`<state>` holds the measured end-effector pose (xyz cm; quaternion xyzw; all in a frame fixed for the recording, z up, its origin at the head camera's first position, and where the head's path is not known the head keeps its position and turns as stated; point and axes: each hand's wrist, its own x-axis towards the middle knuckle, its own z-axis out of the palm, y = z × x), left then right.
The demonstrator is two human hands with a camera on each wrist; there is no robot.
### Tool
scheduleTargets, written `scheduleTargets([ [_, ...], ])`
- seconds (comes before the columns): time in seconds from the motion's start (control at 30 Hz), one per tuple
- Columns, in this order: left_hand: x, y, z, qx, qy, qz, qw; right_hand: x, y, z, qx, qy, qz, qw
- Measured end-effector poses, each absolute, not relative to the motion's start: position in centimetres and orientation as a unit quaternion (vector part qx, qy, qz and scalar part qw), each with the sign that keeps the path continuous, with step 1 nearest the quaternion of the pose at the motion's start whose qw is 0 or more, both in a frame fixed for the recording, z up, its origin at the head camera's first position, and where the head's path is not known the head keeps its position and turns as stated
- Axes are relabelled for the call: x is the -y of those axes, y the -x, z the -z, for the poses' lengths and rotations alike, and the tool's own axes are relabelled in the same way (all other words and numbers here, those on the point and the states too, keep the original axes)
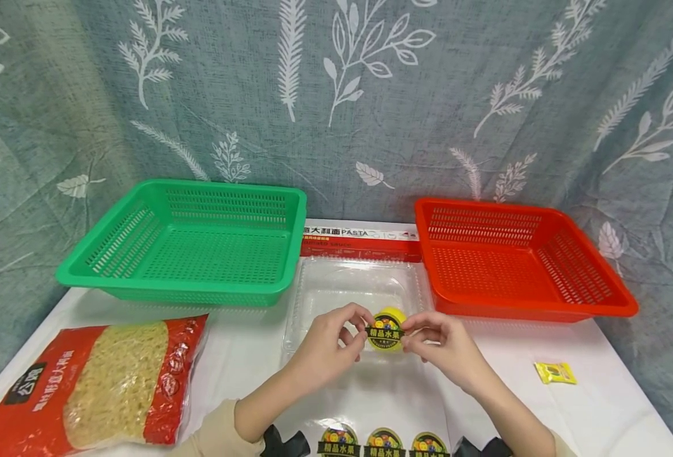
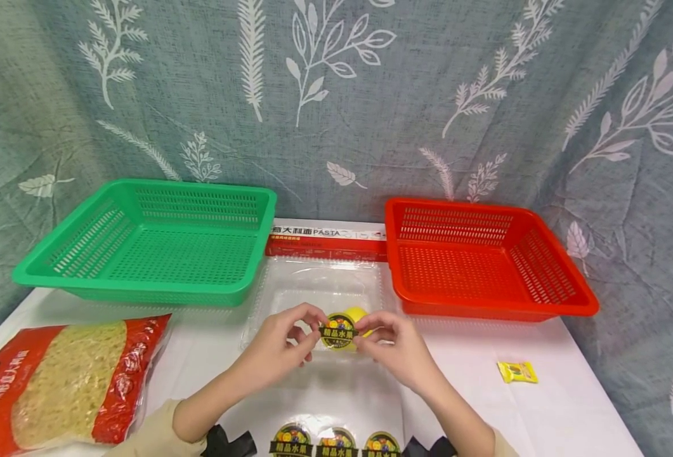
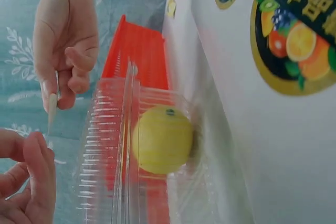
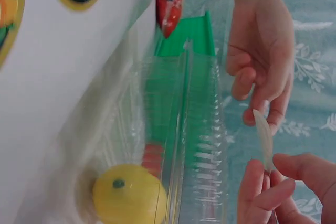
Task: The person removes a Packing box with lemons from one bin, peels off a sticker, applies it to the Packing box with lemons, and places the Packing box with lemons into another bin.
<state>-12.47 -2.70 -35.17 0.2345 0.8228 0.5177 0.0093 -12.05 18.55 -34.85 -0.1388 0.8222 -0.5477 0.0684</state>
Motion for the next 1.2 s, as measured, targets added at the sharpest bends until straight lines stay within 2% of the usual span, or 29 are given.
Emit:
scheduleTargets([
  [0.2,2.8,13.0,35.3,-0.851,-0.240,-0.467,-0.040,-17.9,13.0,34.7,-0.840,0.136,0.521,0.067],
  [0.6,2.7,14.1,34.7,-0.878,-0.218,-0.414,-0.099,-17.1,14.9,34.1,-0.843,0.135,0.518,0.054],
  [0.87,2.7,15.2,35.0,-0.903,-0.189,-0.356,-0.148,-16.2,16.6,34.3,-0.867,0.143,0.477,0.018],
  [1.2,2.7,16.0,35.1,-0.924,-0.157,-0.316,-0.148,-15.4,18.3,34.7,-0.887,0.133,0.442,0.008],
])
